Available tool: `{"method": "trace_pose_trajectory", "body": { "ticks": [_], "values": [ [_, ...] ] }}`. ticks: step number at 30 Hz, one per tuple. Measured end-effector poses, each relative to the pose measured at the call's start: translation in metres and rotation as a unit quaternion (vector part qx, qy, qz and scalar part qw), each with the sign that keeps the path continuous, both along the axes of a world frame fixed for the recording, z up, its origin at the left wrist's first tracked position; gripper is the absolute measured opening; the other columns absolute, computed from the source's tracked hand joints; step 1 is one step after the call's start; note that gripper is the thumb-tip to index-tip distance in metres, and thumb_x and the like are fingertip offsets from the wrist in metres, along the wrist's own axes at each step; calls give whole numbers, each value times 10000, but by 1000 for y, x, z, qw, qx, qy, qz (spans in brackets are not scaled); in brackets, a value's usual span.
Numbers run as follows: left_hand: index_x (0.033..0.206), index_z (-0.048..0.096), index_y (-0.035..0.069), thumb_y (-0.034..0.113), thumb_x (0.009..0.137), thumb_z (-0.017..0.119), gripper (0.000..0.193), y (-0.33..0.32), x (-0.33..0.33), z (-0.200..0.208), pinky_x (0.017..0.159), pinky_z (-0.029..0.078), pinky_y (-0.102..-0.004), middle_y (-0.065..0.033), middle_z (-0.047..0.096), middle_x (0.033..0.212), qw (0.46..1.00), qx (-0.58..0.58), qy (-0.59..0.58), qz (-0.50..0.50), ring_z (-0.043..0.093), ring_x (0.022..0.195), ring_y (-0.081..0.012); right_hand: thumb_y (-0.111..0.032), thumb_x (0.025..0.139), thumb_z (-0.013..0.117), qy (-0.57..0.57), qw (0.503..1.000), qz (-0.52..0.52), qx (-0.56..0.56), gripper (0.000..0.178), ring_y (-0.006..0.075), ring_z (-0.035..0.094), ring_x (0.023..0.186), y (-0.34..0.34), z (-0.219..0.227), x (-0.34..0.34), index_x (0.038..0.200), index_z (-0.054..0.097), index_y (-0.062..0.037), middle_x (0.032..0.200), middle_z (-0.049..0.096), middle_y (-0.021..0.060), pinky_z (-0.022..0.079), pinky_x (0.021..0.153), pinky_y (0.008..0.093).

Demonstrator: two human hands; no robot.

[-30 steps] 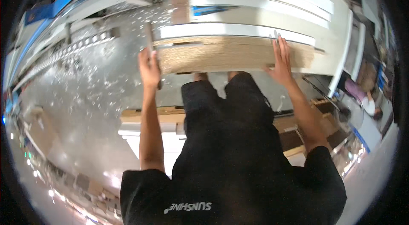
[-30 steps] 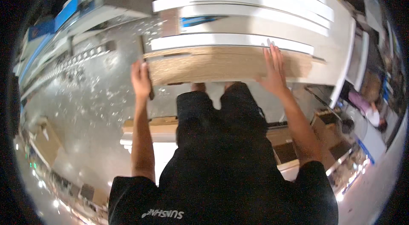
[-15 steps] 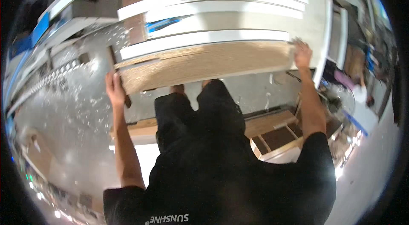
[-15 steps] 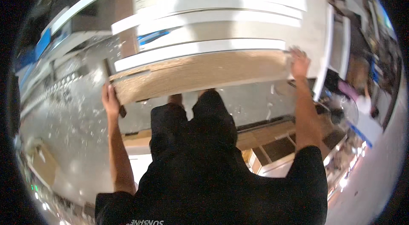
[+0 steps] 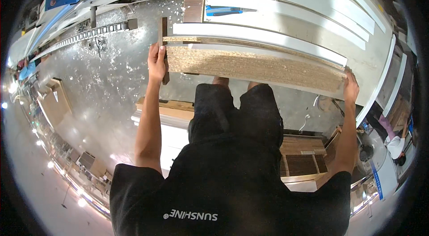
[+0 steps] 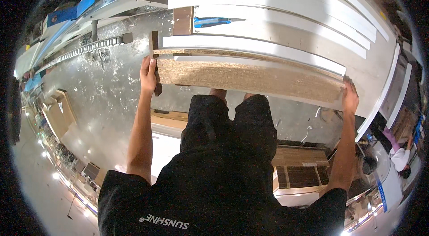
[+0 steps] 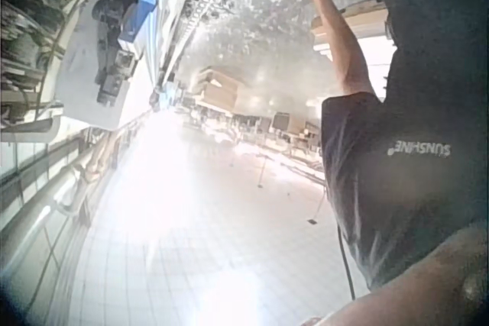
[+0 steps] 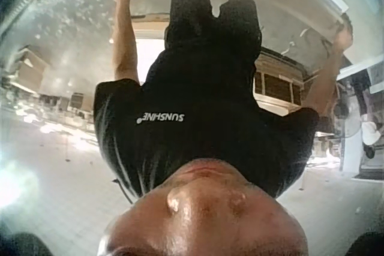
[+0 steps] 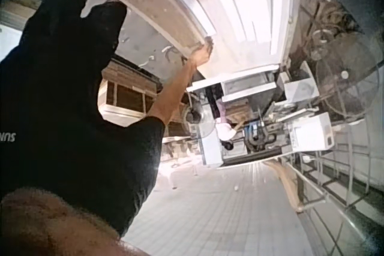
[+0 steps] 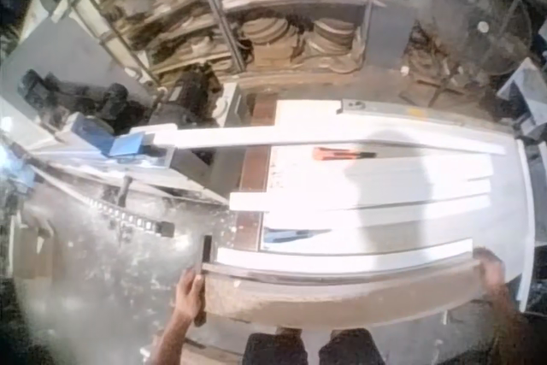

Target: The person measures wooden boards using a square, trims the edges using a utility knife, and aligns and fits white edging panels onto the boards by hand.

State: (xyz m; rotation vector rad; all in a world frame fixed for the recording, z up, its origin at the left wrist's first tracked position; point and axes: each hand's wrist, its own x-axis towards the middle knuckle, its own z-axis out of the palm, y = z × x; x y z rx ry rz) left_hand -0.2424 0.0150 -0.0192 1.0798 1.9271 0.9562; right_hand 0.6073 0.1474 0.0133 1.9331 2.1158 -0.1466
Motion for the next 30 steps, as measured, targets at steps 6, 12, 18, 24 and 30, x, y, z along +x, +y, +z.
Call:
{"method": "trace_pose_trajectory", "body": {
  "ticks": [6,12,18,24,30],
  "values": [
    [1404,655,-53,324,1180,552,450,-5,-7,1,1146,415,-356,-132,619,1378,999,-20,31,-11,580,1273,-242,-139,1054,658,69,995,-28,-72,425,382,648,1336,8,27,-43,1478,636,-142,1437,684,156,522,1148,465],
    [1402,653,-49,328,1186,534,450,-3,-5,14,1132,420,-355,-125,619,1341,999,-28,32,-5,581,1250,-243,-271,1083,690,173,981,-18,80,573,375,533,1458,-13,15,-34,1574,522,-30,1529,576,206,416,1235,448],
    [1442,675,-13,328,1180,538,451,0,1,-6,1086,461,-375,-152,643,1290,1000,24,2,-10,603,1199,-267,-421,1050,768,442,756,-464,137,717,288,556,1430,-29,-53,42,1572,528,7,1565,580,158,405,1224,425],
    [1420,685,-24,281,1162,574,414,-4,0,3,1118,444,-378,-140,635,1281,999,42,4,1,587,1227,-259,-389,1064,753,524,753,-393,66,622,236,594,1374,-35,-74,-8,1513,582,7,1439,679,111,416,1207,391],
    [1476,662,-10,243,1149,596,420,-6,-4,1,1079,448,-367,-110,606,1176,998,68,-9,7,571,1153,-239,-423,1056,749,484,740,-455,108,723,264,548,1445,-38,-74,-73,1575,540,35,1524,635,132,349,1257,362]
  ]
}}
